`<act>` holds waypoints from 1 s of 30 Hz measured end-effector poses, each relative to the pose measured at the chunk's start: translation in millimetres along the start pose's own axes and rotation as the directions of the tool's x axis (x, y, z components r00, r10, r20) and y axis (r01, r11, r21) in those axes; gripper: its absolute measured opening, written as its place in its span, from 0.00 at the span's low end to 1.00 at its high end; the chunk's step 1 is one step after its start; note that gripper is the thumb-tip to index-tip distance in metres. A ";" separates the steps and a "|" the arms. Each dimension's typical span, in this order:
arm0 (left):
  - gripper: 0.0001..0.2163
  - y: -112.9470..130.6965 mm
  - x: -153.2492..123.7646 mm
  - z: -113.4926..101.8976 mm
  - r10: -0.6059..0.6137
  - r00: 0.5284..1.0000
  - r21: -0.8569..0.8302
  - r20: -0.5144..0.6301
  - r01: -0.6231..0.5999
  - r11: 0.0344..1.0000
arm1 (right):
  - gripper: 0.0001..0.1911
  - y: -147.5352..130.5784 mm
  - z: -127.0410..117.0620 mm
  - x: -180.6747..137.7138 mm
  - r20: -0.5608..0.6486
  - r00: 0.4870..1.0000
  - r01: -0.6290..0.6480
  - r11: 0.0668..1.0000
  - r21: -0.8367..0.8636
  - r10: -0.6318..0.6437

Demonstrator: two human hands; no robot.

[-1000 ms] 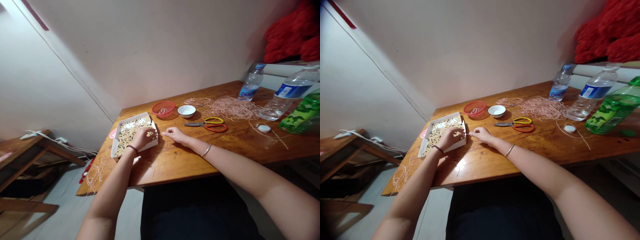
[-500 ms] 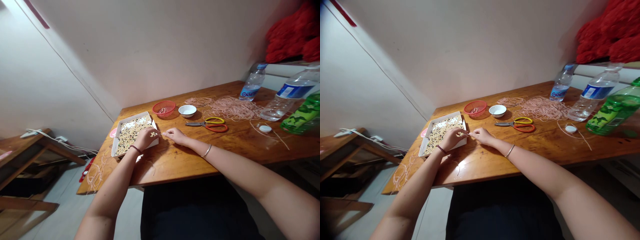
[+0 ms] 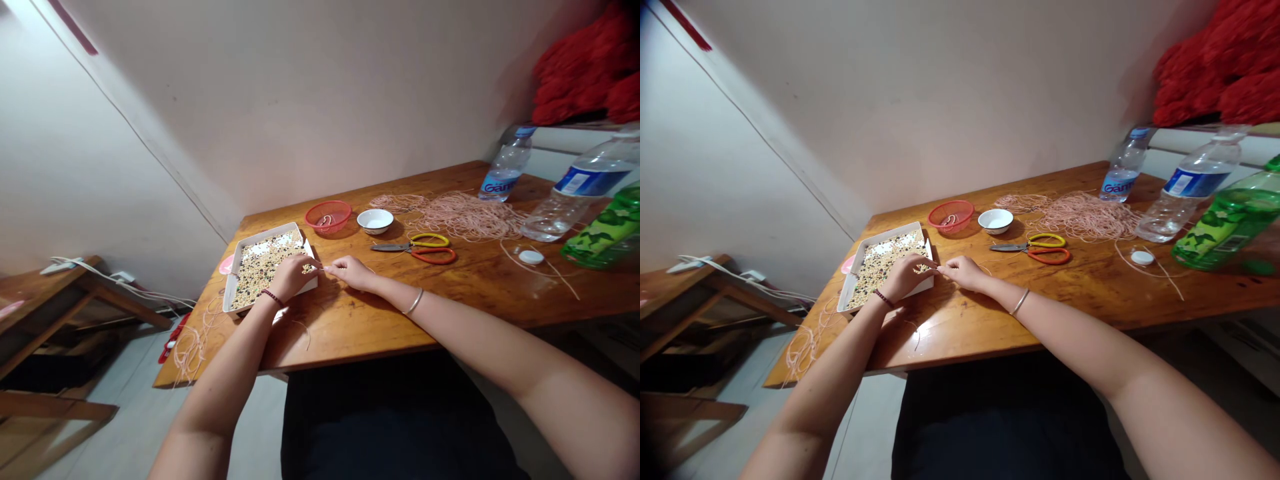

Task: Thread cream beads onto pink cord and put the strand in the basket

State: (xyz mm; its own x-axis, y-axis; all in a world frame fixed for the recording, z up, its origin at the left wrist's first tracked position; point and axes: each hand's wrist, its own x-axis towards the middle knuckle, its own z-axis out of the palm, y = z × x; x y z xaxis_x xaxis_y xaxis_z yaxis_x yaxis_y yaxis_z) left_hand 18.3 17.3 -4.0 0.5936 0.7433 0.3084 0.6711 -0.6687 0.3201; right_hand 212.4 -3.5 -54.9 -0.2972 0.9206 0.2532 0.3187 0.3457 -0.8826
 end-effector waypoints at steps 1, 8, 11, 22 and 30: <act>0.08 -0.5 0.1 0.3 0.007 1.000 0.004 -0.005 -0.007 1.000 | 0.24 0.1 0.0 -0.1 -0.003 1.000 0.000 1.000 -0.005 0.000; 0.07 -0.4 -0.3 0.4 0.013 1.000 0.019 -0.017 -0.013 1.000 | 0.24 2.2 0.3 0.6 -0.029 0.999 -0.017 1.000 -0.023 0.016; 0.07 1.3 -0.9 -0.2 0.007 1.000 0.036 -0.025 -0.006 0.999 | 0.25 2.8 0.3 1.0 -0.038 0.999 -0.010 1.000 -0.026 0.009; 0.08 0.2 -0.4 6.0 0.106 0.991 0.030 -0.084 -0.104 0.994 | 0.24 2.3 -2.0 -0.8 0.004 1.000 -0.014 0.999 0.034 0.014; 0.12 12.2 1.6 11.8 0.165 0.985 0.022 -0.045 -0.165 0.986 | 0.23 2.2 -7.4 -0.6 0.119 0.993 -0.019 0.990 0.142 0.002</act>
State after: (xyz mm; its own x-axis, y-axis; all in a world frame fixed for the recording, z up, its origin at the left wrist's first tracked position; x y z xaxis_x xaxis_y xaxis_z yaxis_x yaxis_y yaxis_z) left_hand 32.7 10.5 -10.2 0.6758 0.6210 0.3972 0.5740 -0.7814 0.2451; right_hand 219.9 -2.0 -54.1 -0.4011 0.8934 0.2025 0.1929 0.2985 -0.9347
